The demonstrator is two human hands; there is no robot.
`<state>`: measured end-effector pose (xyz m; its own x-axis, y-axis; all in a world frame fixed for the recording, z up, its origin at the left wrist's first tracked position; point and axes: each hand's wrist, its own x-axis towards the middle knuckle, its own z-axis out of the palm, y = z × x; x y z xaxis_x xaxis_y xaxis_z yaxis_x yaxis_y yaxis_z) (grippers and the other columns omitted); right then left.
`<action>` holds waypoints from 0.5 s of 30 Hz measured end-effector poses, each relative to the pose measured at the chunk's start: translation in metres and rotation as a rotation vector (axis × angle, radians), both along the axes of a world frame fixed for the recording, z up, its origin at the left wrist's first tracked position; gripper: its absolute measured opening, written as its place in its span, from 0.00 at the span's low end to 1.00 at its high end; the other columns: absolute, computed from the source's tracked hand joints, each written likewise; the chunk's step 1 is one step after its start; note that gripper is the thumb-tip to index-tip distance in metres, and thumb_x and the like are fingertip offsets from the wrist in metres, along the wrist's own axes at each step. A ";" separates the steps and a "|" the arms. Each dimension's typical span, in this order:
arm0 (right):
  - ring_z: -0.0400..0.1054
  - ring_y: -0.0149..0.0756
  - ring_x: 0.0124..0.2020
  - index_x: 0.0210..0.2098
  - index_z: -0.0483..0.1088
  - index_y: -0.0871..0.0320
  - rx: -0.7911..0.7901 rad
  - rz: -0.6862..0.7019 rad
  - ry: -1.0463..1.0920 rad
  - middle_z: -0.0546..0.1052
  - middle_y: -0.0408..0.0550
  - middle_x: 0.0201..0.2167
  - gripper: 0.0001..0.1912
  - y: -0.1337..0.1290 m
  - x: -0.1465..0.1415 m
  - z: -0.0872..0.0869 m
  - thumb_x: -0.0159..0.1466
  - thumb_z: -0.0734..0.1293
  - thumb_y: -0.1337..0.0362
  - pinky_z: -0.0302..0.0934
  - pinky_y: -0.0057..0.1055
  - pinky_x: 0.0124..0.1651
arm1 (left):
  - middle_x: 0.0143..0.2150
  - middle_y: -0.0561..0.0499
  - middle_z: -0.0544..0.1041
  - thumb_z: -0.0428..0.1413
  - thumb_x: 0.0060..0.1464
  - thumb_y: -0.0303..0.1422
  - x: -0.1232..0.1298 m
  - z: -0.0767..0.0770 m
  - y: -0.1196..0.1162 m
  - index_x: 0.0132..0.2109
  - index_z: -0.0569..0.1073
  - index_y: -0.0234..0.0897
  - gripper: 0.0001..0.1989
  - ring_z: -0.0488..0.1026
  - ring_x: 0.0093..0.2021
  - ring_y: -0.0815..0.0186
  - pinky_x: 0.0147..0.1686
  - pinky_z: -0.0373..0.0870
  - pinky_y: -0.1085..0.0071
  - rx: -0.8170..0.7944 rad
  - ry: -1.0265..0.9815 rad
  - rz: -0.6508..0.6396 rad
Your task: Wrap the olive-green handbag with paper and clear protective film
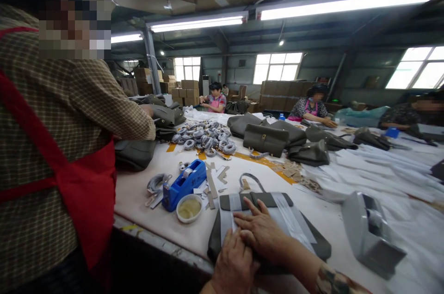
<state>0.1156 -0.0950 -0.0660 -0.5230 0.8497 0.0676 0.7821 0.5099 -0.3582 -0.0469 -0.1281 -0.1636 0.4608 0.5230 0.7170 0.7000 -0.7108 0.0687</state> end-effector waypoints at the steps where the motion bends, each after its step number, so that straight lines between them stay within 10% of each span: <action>1: 0.39 0.57 0.74 0.61 0.70 0.44 0.006 0.001 -0.005 0.70 0.45 0.64 0.21 0.003 0.001 -0.001 0.70 0.62 0.61 0.27 0.70 0.68 | 0.55 0.42 0.78 0.51 0.64 0.43 -0.002 0.004 0.000 0.57 0.73 0.37 0.21 0.72 0.58 0.51 0.57 0.73 0.50 0.010 0.055 -0.008; 7: 0.51 0.51 0.71 0.59 0.72 0.51 0.219 -0.258 0.239 0.71 0.50 0.63 0.22 0.013 0.042 0.001 0.72 0.56 0.56 0.48 0.60 0.69 | 0.59 0.40 0.75 0.53 0.62 0.48 -0.006 0.008 0.005 0.56 0.73 0.37 0.23 0.71 0.60 0.48 0.56 0.68 0.47 0.137 0.188 0.036; 15: 0.68 0.50 0.59 0.47 0.78 0.54 0.378 -0.922 0.483 0.79 0.54 0.53 0.25 -0.030 0.223 0.030 0.63 0.61 0.46 0.57 0.47 0.66 | 0.59 0.42 0.75 0.53 0.61 0.42 -0.003 0.001 0.010 0.54 0.74 0.41 0.19 0.69 0.61 0.50 0.63 0.57 0.50 0.176 0.164 0.071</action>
<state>0.3389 -0.1249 -0.0361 0.4511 0.7815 0.4311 0.7381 -0.0550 -0.6725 -0.0500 -0.1182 -0.1627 0.5453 0.4318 0.7185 0.7399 -0.6507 -0.1705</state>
